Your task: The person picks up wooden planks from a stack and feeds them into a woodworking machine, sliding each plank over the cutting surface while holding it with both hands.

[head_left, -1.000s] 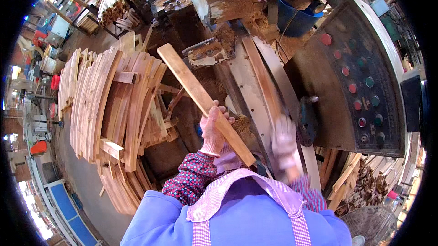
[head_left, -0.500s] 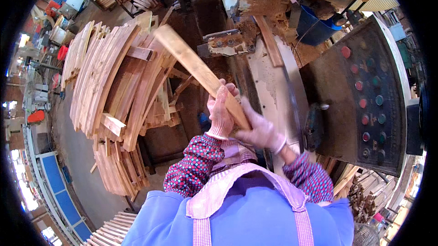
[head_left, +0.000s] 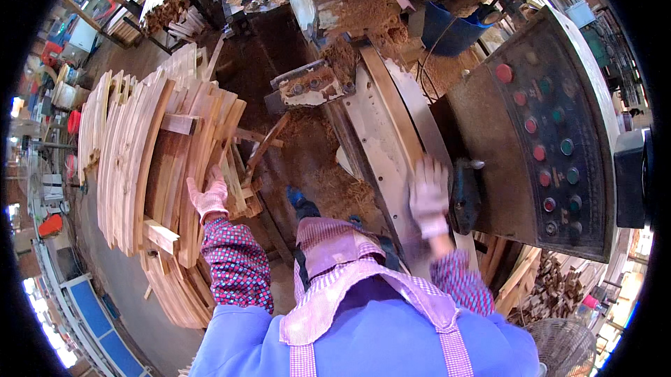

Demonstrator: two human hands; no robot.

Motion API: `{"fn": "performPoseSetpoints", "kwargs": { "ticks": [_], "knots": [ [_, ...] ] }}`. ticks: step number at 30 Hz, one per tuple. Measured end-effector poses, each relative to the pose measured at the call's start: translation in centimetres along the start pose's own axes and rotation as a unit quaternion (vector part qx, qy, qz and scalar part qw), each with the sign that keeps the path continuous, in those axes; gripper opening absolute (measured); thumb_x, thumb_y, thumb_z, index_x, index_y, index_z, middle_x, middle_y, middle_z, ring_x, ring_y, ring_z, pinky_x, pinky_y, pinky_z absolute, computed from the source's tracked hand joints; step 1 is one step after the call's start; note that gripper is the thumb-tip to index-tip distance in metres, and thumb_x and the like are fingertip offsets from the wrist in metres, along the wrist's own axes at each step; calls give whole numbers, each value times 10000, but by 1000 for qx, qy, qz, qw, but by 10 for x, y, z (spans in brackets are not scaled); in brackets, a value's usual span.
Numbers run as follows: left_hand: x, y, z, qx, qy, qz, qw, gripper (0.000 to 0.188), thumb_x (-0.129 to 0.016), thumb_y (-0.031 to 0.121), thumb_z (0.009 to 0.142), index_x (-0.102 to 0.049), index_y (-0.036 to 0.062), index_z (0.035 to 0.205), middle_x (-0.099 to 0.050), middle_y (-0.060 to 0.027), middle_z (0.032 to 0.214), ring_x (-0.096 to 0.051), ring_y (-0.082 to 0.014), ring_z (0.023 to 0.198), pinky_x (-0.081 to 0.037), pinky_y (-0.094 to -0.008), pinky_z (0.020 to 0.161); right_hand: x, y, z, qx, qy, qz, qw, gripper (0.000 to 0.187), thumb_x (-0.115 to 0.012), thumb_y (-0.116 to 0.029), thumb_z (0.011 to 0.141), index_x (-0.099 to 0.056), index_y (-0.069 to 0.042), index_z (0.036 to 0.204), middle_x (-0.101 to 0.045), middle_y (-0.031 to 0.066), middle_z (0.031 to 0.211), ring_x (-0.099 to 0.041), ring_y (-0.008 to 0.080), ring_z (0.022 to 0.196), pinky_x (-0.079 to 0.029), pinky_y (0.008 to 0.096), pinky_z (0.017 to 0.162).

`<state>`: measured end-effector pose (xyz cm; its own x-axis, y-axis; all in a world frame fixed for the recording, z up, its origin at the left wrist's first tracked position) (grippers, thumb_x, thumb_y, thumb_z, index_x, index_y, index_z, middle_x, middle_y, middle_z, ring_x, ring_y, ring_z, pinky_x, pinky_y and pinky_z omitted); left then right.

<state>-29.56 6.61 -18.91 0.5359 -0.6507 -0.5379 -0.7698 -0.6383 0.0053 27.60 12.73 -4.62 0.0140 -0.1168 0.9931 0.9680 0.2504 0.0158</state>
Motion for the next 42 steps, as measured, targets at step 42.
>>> {"fn": "performPoseSetpoints", "kwargs": {
  "ticks": [42],
  "knots": [
    [62, -242, -230, 17, -301, 448, 842, 300, -611, 289, 924, -540, 44, 1082, -575, -73, 952, -604, -211, 808, -572, -452, 765, 1, -19, 194, 16, 200, 190, 961, 408, -513, -202, 919, -528, -9, 1278, -578, 184, 1181, -542, 348, 1117, -413, 441, 984]
  ]
}}
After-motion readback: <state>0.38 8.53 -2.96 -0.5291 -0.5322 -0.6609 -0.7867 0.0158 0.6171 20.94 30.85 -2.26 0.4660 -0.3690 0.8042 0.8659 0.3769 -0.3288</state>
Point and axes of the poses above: each hand's wrist, its own z-axis towards the middle knuckle, its own x-axis out of the back of the hand, y = z × x, the point moved 9 cm from there along z, towards the middle knuckle
